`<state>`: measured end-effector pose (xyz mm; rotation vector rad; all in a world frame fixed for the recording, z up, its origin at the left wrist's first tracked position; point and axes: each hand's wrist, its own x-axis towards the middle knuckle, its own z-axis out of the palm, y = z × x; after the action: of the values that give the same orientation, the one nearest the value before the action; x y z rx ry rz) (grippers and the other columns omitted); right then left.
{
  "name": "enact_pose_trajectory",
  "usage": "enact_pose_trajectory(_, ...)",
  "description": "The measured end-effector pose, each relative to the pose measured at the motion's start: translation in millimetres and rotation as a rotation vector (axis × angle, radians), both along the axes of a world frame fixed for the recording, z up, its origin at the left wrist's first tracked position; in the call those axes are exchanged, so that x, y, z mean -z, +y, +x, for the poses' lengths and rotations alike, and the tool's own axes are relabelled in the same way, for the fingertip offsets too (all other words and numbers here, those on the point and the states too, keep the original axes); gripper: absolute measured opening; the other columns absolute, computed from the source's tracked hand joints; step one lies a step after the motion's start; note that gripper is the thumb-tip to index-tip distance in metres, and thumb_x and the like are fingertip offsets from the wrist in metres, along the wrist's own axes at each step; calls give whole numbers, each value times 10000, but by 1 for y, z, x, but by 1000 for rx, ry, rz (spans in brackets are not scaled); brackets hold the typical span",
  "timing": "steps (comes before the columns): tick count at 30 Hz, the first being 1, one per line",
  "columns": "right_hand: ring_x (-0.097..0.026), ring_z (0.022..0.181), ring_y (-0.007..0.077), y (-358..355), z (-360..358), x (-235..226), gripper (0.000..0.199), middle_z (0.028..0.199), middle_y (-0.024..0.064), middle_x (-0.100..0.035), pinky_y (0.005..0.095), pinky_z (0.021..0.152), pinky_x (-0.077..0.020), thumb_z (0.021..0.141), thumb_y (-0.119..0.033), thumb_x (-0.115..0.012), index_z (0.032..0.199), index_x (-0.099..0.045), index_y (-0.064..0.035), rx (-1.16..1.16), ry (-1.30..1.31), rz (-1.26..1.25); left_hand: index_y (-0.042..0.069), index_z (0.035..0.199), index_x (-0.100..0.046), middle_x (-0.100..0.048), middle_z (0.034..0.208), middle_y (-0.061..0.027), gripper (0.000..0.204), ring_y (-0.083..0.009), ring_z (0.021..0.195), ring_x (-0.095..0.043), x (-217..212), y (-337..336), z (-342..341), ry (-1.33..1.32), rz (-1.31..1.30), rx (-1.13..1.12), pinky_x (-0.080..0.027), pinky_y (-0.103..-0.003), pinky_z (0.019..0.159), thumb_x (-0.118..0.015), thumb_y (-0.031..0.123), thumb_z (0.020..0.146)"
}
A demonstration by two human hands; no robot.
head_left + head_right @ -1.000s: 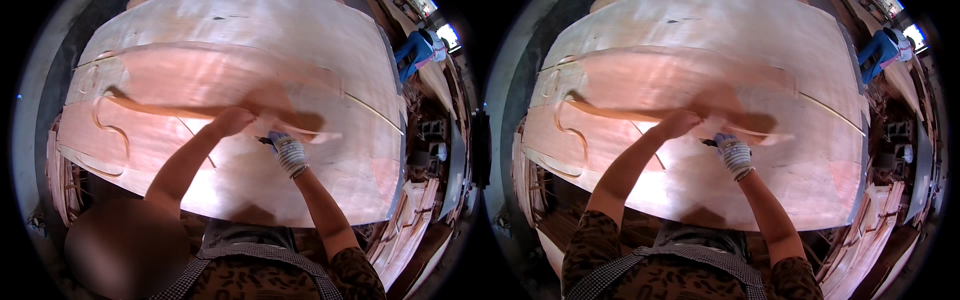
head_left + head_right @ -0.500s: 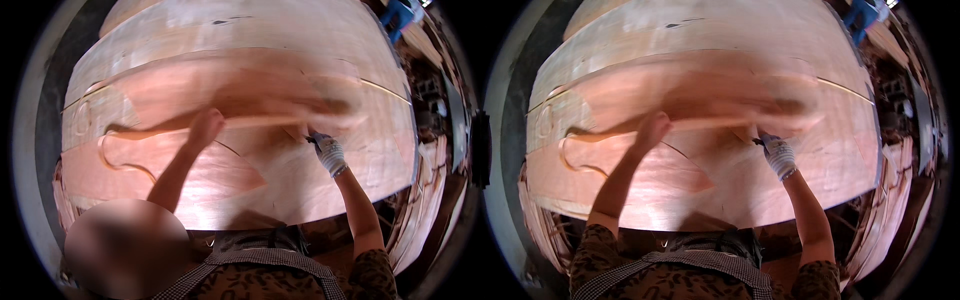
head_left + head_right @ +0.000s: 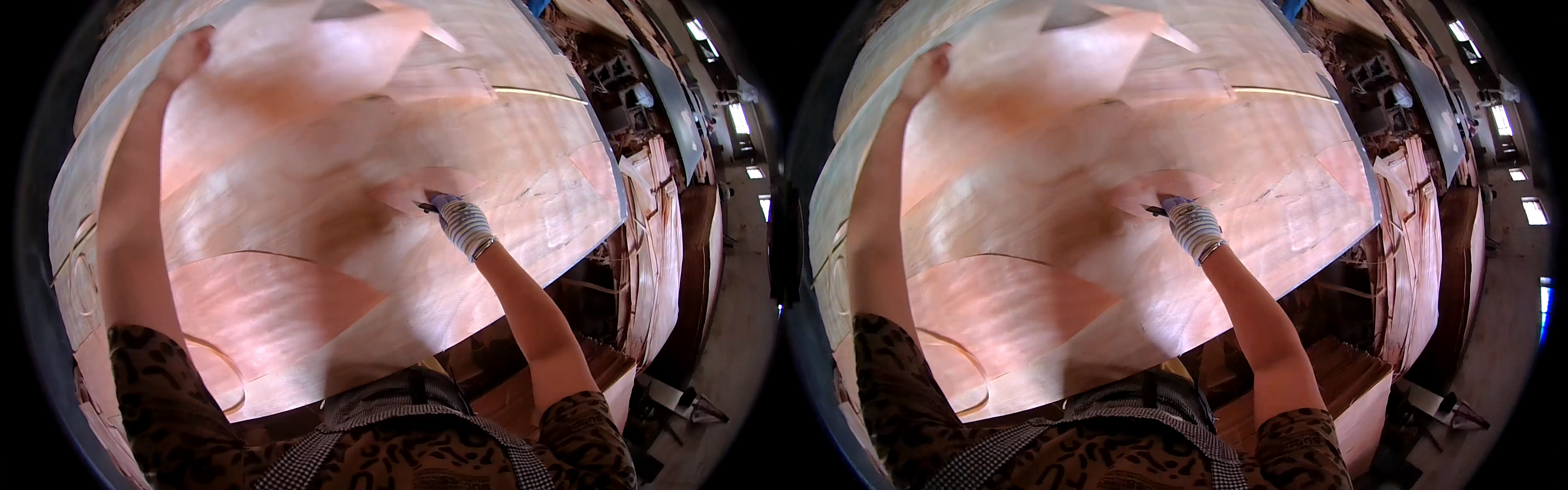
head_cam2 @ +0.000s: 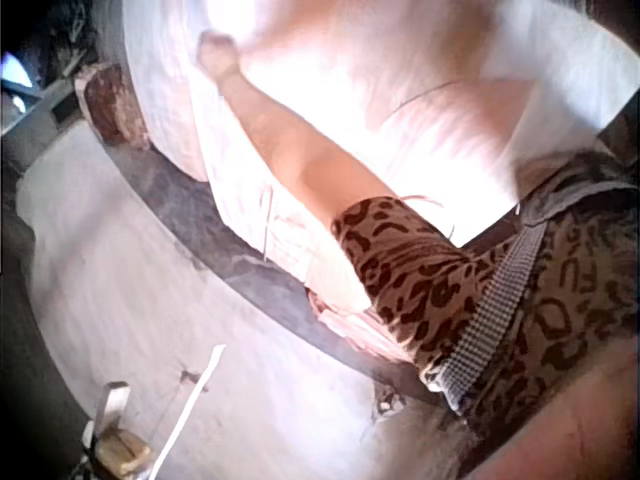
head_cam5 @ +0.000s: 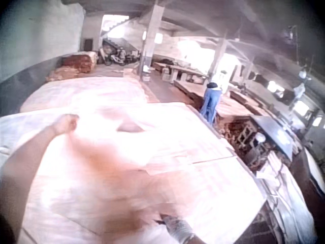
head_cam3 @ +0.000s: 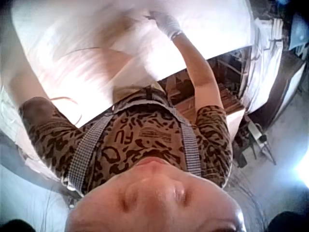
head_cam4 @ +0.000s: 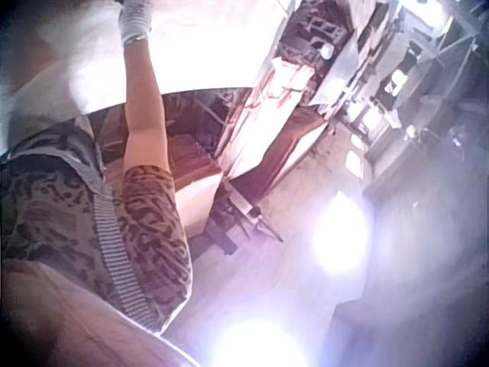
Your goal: The person measures, cuts, and sorts thin sheets of wood veneer using a measuring stick and a handheld blade in a factory environment.
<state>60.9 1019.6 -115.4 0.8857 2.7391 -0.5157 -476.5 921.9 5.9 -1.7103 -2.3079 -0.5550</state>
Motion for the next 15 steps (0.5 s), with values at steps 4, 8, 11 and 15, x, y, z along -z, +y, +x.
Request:
enact_pose_trajectory(4,-547,910,315,0,7,7,272,998,156,-568,403,759,-458,826,-52,-384,1067,-504,-82,43,54,53,83,1019,-574,-593,760,-158,246,-294,657,-574,-68,19,-10,241,310,-16,-457,-362,628,-442,126,816)
enact_pose_trajectory(8,-551,890,318,-4,3,18,275,973,159,-578,408,759,-451,825,-56,-383,1062,-519,-84,47,226,64,128,1124,-533,-546,1126,-95,340,-257,991,-538,-35,0,26,692,-277,-300,-426,-377,824,-391,137,815)
enact_pose_trajectory(11,-547,896,320,6,19,20,284,993,163,-571,412,768,-446,816,-54,-405,1072,-521,-95,78,214,61,172,1363,-208,-122,1432,-71,652,-253,1314,-126,41,-3,130,569,-364,-292,-156,-597,981,-507,183,784)
enact_pose_trajectory(15,-514,919,325,5,9,8,239,960,150,-561,424,776,-432,787,-94,-486,1017,-544,-117,27,237,26,159,1354,-222,-294,1349,-152,704,-281,1286,-209,89,-83,188,38,-307,-267,-97,-610,987,-569,195,742)
